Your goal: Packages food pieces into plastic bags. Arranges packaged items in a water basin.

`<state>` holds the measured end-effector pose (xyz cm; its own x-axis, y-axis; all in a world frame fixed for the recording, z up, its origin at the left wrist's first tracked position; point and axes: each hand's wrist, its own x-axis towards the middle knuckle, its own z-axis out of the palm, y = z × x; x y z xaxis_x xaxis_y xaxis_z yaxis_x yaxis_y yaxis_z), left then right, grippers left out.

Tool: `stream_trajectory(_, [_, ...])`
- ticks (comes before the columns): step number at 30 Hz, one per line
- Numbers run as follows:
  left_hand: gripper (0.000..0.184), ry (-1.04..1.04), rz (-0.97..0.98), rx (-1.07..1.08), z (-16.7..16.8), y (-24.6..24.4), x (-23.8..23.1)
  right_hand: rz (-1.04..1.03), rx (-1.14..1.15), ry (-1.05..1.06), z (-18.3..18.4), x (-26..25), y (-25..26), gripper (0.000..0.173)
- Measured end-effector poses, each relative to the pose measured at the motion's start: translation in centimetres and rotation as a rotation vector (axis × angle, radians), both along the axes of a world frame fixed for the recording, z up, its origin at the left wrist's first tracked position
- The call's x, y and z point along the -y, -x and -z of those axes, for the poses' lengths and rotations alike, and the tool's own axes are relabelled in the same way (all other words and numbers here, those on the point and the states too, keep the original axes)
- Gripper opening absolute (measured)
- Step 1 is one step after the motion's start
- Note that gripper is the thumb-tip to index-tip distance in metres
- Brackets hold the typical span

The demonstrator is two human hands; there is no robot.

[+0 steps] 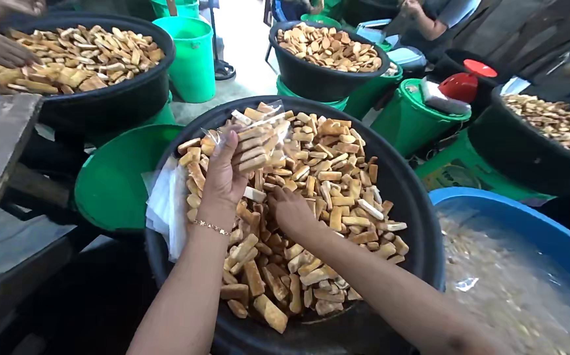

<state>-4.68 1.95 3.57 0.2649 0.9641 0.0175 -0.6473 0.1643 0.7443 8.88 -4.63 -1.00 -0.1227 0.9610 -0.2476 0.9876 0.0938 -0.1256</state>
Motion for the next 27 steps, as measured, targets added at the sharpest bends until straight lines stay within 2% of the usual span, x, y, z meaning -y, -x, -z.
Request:
stream_trajectory(5, [0.027, 0.040, -0.001, 0.046, -0.6, -0.2, 0.2, 0.008, -0.085, 0.015, -0.5, 1.4, -0.1, 0.037])
stream_trajectory(9, [0.029, 0.064, -0.064, -0.007, -0.9, -1.0, 0.0, 0.031, -0.218, 0.130, -1.1, 2.0, 0.0, 0.053])
stream_trajectory(12, [0.030, 0.063, -0.077, -0.025, -0.8, -1.2, 0.3, -0.004, -0.269, 0.099, 0.3, 1.9, -0.8, 0.059])
stream_trajectory(15, [0.029, 0.121, -0.109, -0.022, -0.9, -1.4, 0.4, 0.027, -0.360, 0.007, -0.3, 2.3, -2.5, 0.042])
stream_trajectory(17, [0.028, 0.127, -0.101, -0.012, -1.0, -1.6, 0.5, 0.163, -0.548, -0.216, -2.8, 3.7, -4.6, 0.030])
stream_trajectory(19, [0.031, 0.080, -0.038, 0.021, -0.9, -1.7, 0.9, 0.262, -0.790, -0.671, -5.2, 5.5, -6.7, 0.027])
stream_trajectory(21, [0.035, 0.013, 0.067, 0.074, -0.7, -1.9, 1.4, 0.286, -0.986, -1.004, -7.5, 6.6, -8.2, 0.025])
stream_trajectory(23, [0.036, -0.036, 0.168, 0.134, -0.6, -2.7, 2.3, 0.232, -1.065, -1.165, -8.7, 7.5, -8.5, 0.020])
stream_trajectory(27, [0.062, -0.114, 0.375, 0.179, -0.2, -3.9, 4.4, 0.070, -0.898, -1.337, -7.4, 6.7, -8.1, 0.016])
